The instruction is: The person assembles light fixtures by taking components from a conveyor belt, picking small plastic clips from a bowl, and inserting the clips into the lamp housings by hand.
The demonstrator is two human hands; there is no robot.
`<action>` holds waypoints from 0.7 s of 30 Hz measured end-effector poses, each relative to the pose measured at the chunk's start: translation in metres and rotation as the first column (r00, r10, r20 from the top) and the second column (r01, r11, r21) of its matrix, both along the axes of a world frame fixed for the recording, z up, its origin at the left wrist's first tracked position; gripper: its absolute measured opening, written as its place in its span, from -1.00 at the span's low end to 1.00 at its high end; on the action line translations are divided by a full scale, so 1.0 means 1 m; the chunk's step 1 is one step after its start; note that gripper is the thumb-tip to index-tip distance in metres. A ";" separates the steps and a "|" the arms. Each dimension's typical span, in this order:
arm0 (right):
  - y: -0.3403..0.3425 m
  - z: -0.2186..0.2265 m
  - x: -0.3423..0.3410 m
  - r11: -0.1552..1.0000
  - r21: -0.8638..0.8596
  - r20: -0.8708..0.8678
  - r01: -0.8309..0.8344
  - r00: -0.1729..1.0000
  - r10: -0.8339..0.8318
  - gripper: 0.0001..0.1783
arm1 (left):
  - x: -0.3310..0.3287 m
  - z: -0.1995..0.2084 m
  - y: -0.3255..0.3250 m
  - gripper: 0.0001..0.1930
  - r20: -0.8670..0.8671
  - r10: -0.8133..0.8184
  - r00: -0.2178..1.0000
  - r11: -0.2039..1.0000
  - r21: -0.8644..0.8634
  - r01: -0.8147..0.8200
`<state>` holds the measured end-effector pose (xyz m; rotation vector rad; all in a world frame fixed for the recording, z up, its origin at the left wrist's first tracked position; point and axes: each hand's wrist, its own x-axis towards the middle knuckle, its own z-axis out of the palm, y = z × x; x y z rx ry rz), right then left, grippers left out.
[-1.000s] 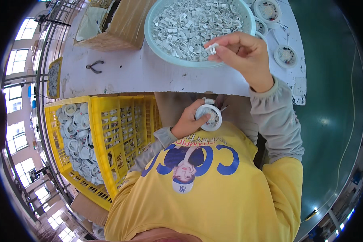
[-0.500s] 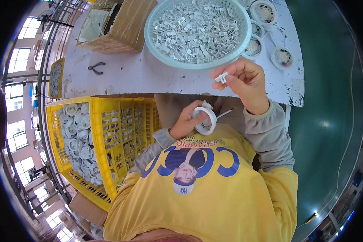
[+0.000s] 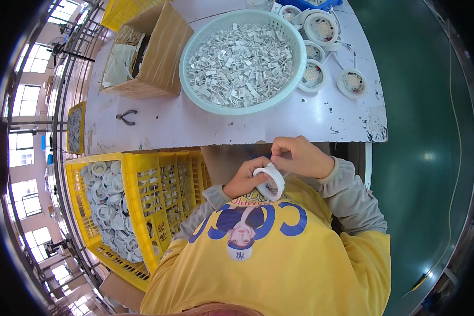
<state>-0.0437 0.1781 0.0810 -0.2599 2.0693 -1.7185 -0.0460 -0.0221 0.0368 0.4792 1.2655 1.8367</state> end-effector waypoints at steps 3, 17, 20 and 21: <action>-0.003 -0.005 0.007 0.999 -0.012 0.052 0.052 0.997 -0.051 -0.85 | -0.001 -0.001 0.001 -0.86 0.004 -0.013 1.000 0.999 -0.046 0.013; 0.002 -0.009 0.032 0.982 -0.052 0.006 0.182 0.983 -0.182 -0.79 | -0.001 0.000 0.011 -0.83 0.090 0.126 0.988 0.992 0.010 -0.128; 0.002 -0.020 0.036 0.965 -0.054 -0.100 0.255 0.961 -0.259 -0.81 | 0.002 0.004 0.015 -0.84 0.135 0.165 0.977 0.986 0.010 -0.168; 0.003 -0.021 0.035 0.961 -0.059 -0.169 0.270 0.946 -0.276 -0.82 | 0.002 0.005 0.015 -0.85 0.101 0.137 0.985 0.991 -0.007 -0.137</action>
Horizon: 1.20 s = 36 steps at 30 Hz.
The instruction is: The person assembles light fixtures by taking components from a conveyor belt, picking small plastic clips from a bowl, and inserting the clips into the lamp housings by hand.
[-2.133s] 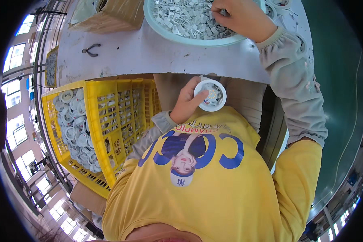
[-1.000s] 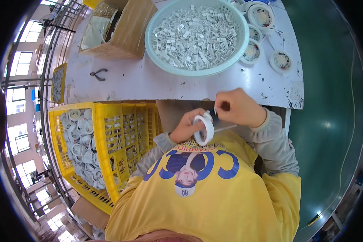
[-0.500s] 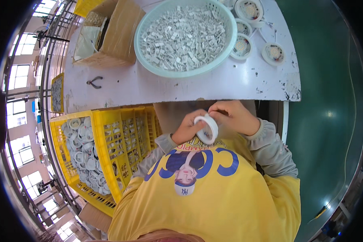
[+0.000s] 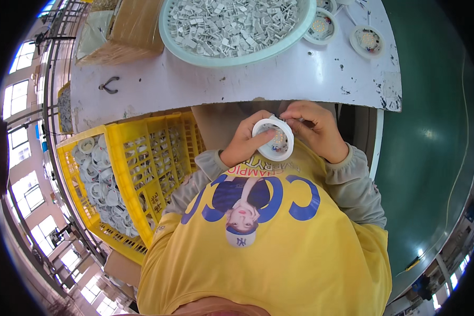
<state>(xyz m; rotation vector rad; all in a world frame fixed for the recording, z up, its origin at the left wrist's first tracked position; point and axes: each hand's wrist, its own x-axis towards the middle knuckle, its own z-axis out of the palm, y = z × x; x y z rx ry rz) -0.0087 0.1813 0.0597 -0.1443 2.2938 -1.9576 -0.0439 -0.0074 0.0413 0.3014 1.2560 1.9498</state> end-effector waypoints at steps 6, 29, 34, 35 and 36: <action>-0.001 -0.008 0.006 0.979 -0.191 0.170 0.070 0.985 -0.038 -0.84 | 0.002 -0.008 0.003 -0.87 -0.123 0.020 0.992 0.999 -0.035 -0.025; 0.001 -0.008 0.009 0.983 -0.168 0.149 0.069 0.988 -0.044 -0.83 | 0.007 0.002 0.004 -0.76 -0.186 0.013 0.983 0.984 -0.173 -0.046; 0.000 -0.009 0.008 0.989 -0.132 0.149 0.067 0.988 -0.047 -0.84 | 0.007 0.000 0.003 -0.76 -0.206 -0.004 0.978 0.978 -0.205 -0.040; -0.001 -0.008 0.008 0.984 -0.159 0.166 0.084 0.984 -0.058 -0.84 | 0.007 -0.001 0.003 -0.75 -0.220 0.001 0.975 0.979 -0.198 -0.045; -0.001 -0.009 0.008 0.984 -0.159 0.167 0.084 0.984 -0.057 -0.84 | 0.007 -0.001 0.003 -0.75 -0.234 0.005 0.972 0.980 -0.191 -0.051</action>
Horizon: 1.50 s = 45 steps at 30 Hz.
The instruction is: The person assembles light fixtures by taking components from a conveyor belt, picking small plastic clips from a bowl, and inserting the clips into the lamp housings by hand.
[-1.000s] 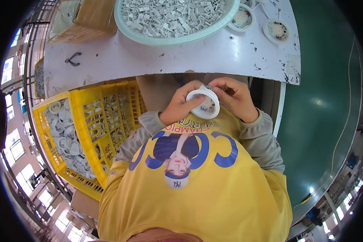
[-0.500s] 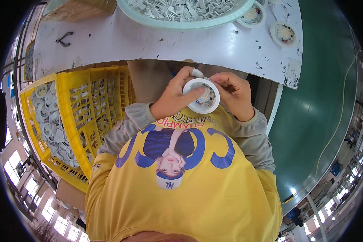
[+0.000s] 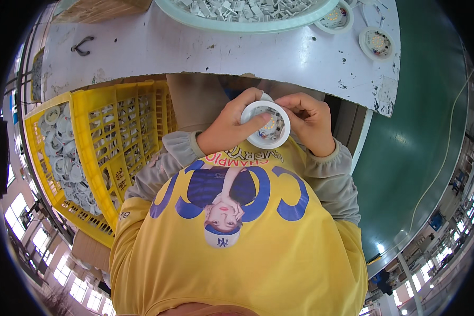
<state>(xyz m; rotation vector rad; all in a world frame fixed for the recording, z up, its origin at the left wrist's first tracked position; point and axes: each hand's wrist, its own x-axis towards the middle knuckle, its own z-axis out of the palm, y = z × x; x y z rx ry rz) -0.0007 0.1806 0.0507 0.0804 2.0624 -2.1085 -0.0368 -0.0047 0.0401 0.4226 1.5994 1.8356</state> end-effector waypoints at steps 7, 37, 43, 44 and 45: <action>0.002 0.001 0.001 0.999 0.040 -0.006 -0.035 0.999 0.035 -0.85 | 0.002 -0.002 -0.001 -0.75 0.002 -0.025 1.000 1.000 -0.009 0.025; 0.018 0.010 0.006 0.959 -0.225 0.258 -0.173 0.938 0.230 -0.78 | 0.006 0.005 -0.004 -0.75 0.008 -0.113 0.994 0.993 -0.022 0.113; 0.013 0.030 0.007 0.973 -0.158 0.260 -0.167 0.944 0.204 -0.76 | 0.005 0.007 -0.004 -0.74 -0.070 -0.095 0.993 0.992 -0.088 0.089; 0.010 0.033 0.007 0.977 -0.155 0.259 -0.145 0.949 0.182 -0.75 | 0.005 0.005 -0.004 -0.74 -0.103 -0.095 0.990 0.991 -0.106 0.084; 0.008 0.035 0.006 0.977 -0.157 0.260 -0.146 0.948 0.183 -0.75 | 0.006 0.004 -0.004 -0.74 -0.136 -0.096 0.986 0.989 -0.125 0.079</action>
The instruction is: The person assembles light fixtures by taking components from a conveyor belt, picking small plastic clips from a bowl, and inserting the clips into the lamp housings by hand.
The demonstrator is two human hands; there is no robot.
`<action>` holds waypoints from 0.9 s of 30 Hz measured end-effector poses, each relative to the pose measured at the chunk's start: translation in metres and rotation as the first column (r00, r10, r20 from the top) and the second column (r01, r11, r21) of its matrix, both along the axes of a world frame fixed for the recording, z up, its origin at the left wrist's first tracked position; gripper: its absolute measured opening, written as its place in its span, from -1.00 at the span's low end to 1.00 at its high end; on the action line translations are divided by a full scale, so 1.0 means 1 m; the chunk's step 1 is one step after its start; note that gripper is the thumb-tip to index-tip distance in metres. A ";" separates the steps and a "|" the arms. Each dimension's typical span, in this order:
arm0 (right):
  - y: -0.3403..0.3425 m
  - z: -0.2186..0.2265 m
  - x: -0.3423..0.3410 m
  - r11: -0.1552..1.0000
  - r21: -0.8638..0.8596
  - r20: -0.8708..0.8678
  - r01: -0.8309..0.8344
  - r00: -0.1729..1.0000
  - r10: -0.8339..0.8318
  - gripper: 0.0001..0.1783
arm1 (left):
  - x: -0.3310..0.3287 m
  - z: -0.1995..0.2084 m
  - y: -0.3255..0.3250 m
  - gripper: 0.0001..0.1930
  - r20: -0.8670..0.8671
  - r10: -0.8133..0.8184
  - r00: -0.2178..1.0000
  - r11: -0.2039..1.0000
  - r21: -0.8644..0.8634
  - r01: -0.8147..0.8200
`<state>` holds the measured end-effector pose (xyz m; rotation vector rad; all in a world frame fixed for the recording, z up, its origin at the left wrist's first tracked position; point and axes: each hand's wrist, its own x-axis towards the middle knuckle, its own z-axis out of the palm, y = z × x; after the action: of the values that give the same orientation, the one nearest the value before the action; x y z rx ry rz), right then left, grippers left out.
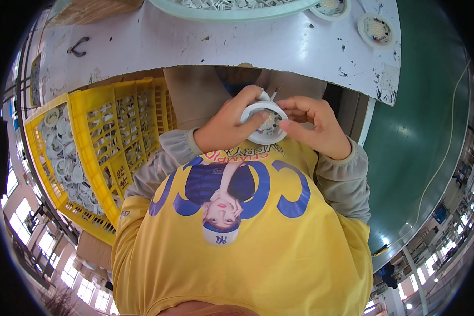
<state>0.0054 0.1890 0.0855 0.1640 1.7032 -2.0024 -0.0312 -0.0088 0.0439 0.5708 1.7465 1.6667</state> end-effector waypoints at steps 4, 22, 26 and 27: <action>-0.005 -0.001 -0.003 0.956 0.280 -0.153 -0.090 0.979 0.137 -0.68 | 0.000 0.002 0.000 -0.74 0.046 -0.003 0.999 1.000 -0.012 0.003; -0.008 -0.024 0.000 0.985 0.111 0.013 -0.131 0.991 0.131 -0.83 | 0.004 -0.010 -0.003 -0.77 -0.043 0.059 0.997 0.996 0.062 -0.056; -0.011 -0.022 0.000 0.936 0.330 -0.200 -0.122 0.960 0.196 -0.86 | 0.006 -0.011 -0.002 -0.78 -0.038 0.082 0.996 0.994 0.080 -0.079; -0.012 -0.022 0.000 0.937 0.328 -0.201 -0.122 0.960 0.196 -0.86 | 0.007 -0.012 -0.002 -0.78 -0.010 0.089 0.996 0.992 0.087 -0.088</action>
<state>0.0056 0.1767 0.0633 -0.1035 2.1041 -1.6749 -0.0243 -0.0110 0.0321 0.5521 1.7387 1.8105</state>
